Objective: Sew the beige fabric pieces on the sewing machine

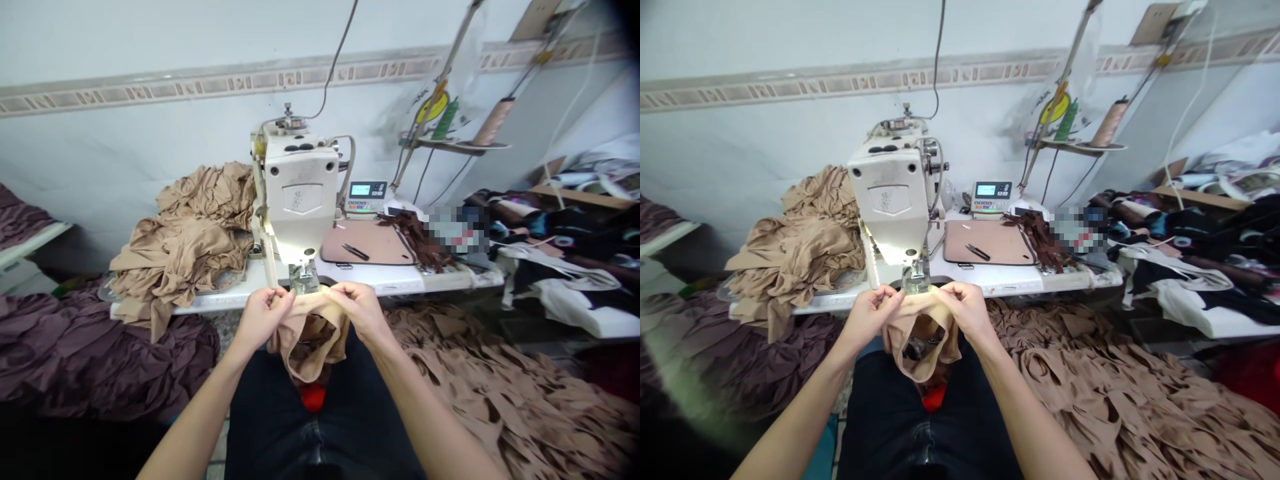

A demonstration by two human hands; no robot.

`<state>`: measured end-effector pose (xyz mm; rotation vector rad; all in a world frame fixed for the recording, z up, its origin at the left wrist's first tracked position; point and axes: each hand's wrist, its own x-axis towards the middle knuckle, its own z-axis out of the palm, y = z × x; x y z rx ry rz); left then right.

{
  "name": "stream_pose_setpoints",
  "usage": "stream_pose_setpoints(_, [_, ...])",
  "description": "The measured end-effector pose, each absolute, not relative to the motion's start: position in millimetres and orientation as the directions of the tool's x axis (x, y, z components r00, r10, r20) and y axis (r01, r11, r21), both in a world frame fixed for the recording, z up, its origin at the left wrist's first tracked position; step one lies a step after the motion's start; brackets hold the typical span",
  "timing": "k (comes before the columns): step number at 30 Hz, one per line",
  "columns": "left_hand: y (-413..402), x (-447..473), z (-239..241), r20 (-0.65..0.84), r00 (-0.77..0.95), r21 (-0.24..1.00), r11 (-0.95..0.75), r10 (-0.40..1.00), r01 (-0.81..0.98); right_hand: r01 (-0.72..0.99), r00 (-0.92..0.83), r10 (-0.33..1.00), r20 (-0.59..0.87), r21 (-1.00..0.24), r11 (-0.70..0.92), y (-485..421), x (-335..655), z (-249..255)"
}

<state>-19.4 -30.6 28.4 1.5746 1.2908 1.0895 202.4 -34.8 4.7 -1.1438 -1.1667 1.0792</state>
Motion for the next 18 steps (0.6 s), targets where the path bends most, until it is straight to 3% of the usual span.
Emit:
stream_pose_setpoints(7, [-10,-5,24,0.183,-0.028,0.971,-0.176,0.983,0.164,-0.096,0.164,0.981,0.106,-0.988,0.123,-19,205,2])
stream_pose_setpoints(18, [5,5,15,0.102,0.056,0.995,-0.102,0.993,-0.009,-0.09,0.193,0.975,0.109,-0.988,0.129,-3,216,-9])
